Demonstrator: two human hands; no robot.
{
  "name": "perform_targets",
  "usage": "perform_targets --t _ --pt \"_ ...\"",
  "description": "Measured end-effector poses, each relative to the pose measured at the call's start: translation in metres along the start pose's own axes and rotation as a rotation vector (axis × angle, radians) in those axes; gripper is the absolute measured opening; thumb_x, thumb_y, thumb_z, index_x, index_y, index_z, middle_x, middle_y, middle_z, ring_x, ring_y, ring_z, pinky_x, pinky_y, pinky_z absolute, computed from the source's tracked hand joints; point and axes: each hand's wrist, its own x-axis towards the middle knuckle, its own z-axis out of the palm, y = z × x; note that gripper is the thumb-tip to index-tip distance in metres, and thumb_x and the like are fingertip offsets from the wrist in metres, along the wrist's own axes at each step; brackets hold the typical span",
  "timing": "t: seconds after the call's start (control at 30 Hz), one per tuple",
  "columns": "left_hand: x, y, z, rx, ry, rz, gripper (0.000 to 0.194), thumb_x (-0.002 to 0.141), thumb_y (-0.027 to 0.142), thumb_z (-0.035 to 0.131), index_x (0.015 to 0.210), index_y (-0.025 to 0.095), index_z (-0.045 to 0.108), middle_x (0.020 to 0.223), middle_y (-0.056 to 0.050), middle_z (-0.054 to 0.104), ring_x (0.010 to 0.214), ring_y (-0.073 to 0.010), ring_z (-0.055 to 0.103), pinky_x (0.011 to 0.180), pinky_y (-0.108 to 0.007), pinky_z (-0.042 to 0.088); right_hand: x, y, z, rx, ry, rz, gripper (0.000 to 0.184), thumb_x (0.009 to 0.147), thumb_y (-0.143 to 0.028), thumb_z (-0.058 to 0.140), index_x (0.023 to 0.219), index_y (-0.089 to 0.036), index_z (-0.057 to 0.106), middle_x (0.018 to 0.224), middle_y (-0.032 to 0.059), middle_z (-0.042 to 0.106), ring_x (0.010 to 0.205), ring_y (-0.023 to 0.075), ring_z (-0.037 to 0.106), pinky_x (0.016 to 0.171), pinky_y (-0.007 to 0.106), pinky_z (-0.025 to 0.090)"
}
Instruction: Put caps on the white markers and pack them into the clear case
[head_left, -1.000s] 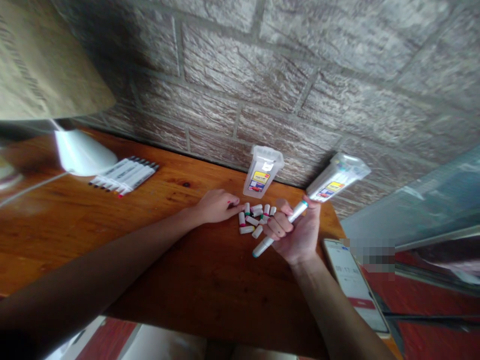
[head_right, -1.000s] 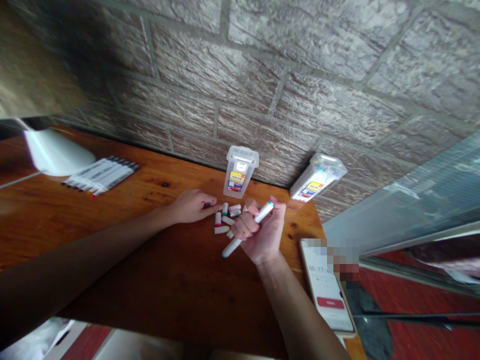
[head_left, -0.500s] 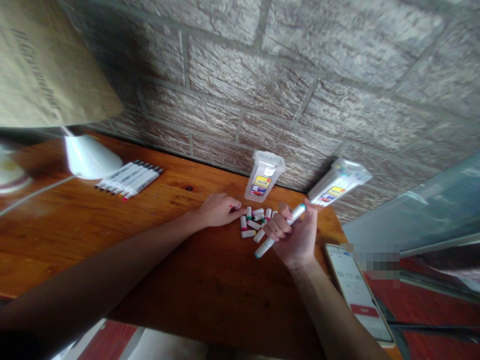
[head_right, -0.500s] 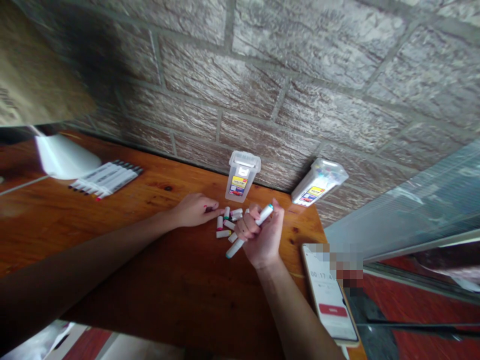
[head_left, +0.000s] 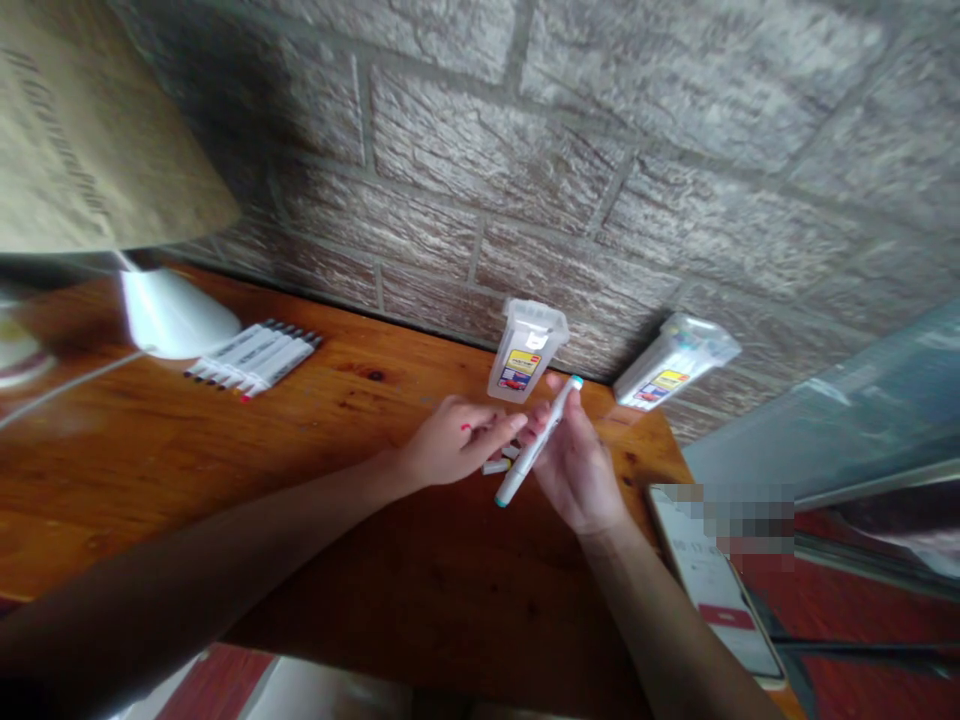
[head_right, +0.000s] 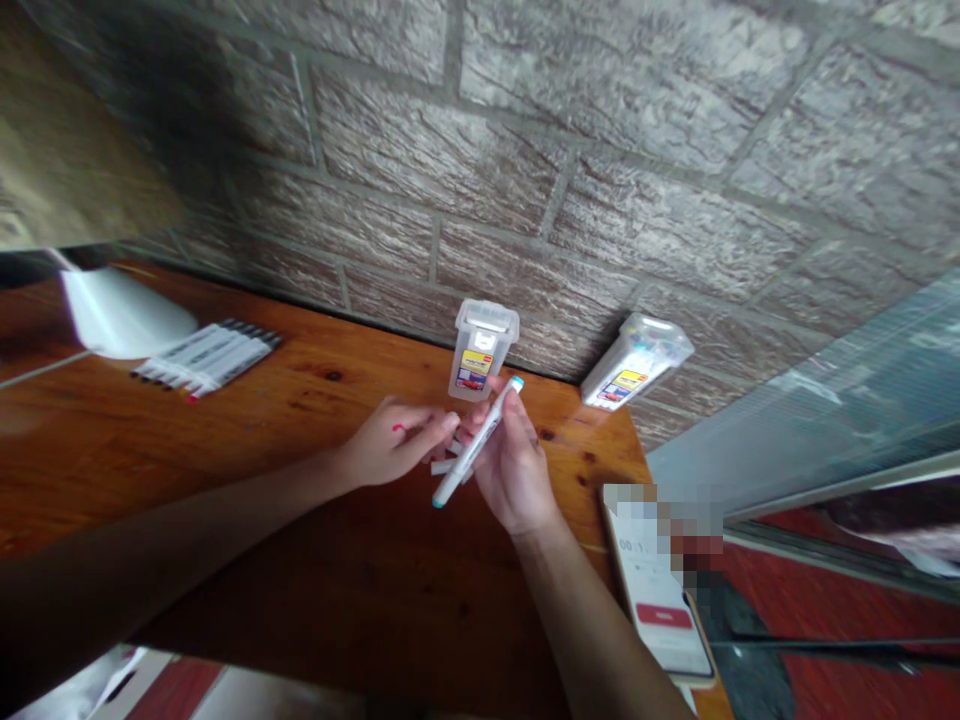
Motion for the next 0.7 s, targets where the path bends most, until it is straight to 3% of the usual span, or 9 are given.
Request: perform_targets --t 0.1,0.2,0.37,0.5,0.6,0.7 --pt "-0.005 0.005 0.011 -0.019 -0.020 0.020 0.030 0.091 0.041 0.062 0.077 0.015 0.071 0.067 -0.001 0.072 0.056 -0.0099 0.062 0.054 -0.019 0.042 0.001 -0.001 -0.002 -0.030 0.049 -0.044 0.017 0.090 -0.038 0.066 0.104 -0.028 0.064 0.077 -0.0046 0.063 0.066 0.0103 0.059 0.066 0.024 0.054" --pt "-0.006 0.003 0.016 -0.039 -0.066 0.003 0.023 0.088 0.039 0.067 0.087 0.016 0.072 0.068 0.000 0.072 0.056 -0.0095 0.062 0.055 -0.019 0.043 0.002 -0.004 -0.004 -0.080 0.039 -0.057 0.023 0.085 -0.040 0.072 0.103 -0.028 0.064 0.084 -0.0029 0.069 0.072 0.0121 0.063 0.070 0.028 0.056" --pt "-0.006 0.000 0.015 -0.004 -0.068 -0.019 0.024 0.096 0.038 0.056 0.092 0.017 0.068 0.077 -0.001 0.073 0.067 -0.0106 0.066 0.064 -0.019 0.048 0.007 -0.012 -0.010 -0.245 0.065 -0.172 0.025 0.078 -0.042 0.078 0.093 -0.023 0.072 0.098 0.0015 0.071 0.087 0.0131 0.063 0.076 0.025 0.054" --pt "-0.005 -0.005 0.012 0.245 0.057 -0.035 0.024 0.100 0.036 0.048 0.112 0.019 0.061 0.097 -0.004 0.075 0.085 -0.0155 0.070 0.075 -0.024 0.052 0.011 -0.018 -0.018 -0.386 0.105 -0.233 0.025 0.081 -0.045 0.074 0.089 -0.021 0.073 0.077 -0.0002 0.063 0.069 0.0108 0.055 0.063 0.022 0.049" --pt "-0.003 -0.010 0.008 0.465 0.121 -0.026 0.029 0.102 0.034 0.041 0.123 0.020 0.055 0.109 -0.007 0.072 0.095 -0.0188 0.070 0.081 -0.029 0.053 0.011 -0.020 -0.022 -0.467 0.103 -0.283 0.025 0.083 -0.039 0.073 0.103 -0.024 0.071 0.065 -0.0051 0.052 0.059 0.0089 0.047 0.054 0.020 0.042" --pt "0.000 -0.012 0.002 0.634 0.119 -0.001 0.031 0.104 0.033 0.036 0.123 0.020 0.055 0.108 -0.008 0.071 0.096 -0.0204 0.069 0.082 -0.031 0.054 0.010 -0.020 -0.025 -0.540 0.085 -0.313 0.031 0.085 -0.033 0.071 0.115 -0.027 0.066 0.063 -0.0069 0.052 0.057 0.0080 0.045 0.053 0.018 0.039"
